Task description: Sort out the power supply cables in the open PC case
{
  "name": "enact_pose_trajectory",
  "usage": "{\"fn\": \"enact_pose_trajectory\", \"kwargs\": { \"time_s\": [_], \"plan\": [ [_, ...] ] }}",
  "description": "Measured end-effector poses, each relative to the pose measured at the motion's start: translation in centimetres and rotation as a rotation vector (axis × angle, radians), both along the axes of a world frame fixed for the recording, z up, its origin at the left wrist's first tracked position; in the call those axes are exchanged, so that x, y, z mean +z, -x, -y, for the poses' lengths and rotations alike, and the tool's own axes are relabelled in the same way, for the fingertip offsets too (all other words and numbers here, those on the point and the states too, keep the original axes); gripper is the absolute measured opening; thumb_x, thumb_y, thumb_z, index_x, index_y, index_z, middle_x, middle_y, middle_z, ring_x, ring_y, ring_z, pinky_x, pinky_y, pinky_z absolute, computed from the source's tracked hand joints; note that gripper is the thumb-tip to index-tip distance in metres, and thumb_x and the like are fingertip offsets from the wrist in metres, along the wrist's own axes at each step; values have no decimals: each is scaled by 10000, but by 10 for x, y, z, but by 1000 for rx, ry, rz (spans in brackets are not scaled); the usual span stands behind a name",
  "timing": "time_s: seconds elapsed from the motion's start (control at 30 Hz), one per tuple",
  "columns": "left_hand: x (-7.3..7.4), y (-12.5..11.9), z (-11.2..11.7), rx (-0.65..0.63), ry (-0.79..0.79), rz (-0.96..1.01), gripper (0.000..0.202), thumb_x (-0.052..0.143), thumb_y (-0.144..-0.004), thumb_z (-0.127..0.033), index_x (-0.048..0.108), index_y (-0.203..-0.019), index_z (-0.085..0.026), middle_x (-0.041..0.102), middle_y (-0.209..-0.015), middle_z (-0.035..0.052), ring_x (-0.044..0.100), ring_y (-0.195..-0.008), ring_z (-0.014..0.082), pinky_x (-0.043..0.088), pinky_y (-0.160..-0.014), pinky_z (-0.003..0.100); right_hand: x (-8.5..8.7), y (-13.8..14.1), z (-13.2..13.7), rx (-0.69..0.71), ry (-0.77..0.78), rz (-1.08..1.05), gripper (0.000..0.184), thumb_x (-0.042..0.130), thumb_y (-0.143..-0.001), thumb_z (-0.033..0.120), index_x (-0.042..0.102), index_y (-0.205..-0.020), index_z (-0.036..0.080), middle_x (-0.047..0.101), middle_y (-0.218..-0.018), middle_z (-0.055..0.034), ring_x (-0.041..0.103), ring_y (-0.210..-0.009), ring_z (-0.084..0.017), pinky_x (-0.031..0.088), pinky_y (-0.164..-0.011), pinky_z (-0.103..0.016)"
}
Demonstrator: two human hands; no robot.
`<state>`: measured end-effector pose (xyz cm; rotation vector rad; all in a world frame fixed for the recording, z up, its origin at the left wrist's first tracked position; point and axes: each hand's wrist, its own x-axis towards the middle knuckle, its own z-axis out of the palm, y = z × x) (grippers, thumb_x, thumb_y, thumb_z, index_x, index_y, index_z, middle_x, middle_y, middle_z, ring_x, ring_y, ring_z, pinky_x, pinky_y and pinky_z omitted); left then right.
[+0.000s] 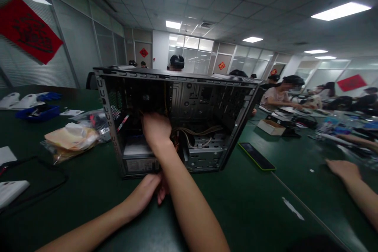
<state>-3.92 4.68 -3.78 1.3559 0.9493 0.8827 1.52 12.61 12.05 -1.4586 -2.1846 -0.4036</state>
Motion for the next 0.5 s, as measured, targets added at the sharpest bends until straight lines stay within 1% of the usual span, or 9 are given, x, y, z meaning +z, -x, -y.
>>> {"fn": "enact_pose_trajectory", "kwargs": {
  "time_s": [0.17, 0.33, 0.5],
  "plan": [
    [5, 0, 4, -22, -12, -37, 715, 331, -856, -770, 614, -674, -139, 546, -535, 17, 496, -483, 138, 381, -526, 259, -3, -6, -7, -28, -18, 4, 363, 414, -1023, 377, 724, -1012, 189, 738, -915, -134, 726, -834, -270, 548, -691, -331],
    [12, 0, 8, -49, -30, -70, 699, 343, -868, -747, 623, -677, -135, 542, -536, 16, 489, -495, 137, 370, -539, 258, -4, -11, -10, -74, -37, -8, 362, 433, -1011, 404, 728, -986, 196, 737, -903, -131, 725, -809, -284, 553, -670, -349],
    [10, 0, 7, -48, -39, -68, 706, 335, -855, -760, 609, -686, -132, 538, -541, 16, 485, -498, 136, 364, -535, 258, -4, -7, -6, -84, -2, -6, 383, 403, -1022, 393, 725, -1002, 186, 735, -904, -143, 726, -842, -277, 556, -708, -351]
  ]
}}
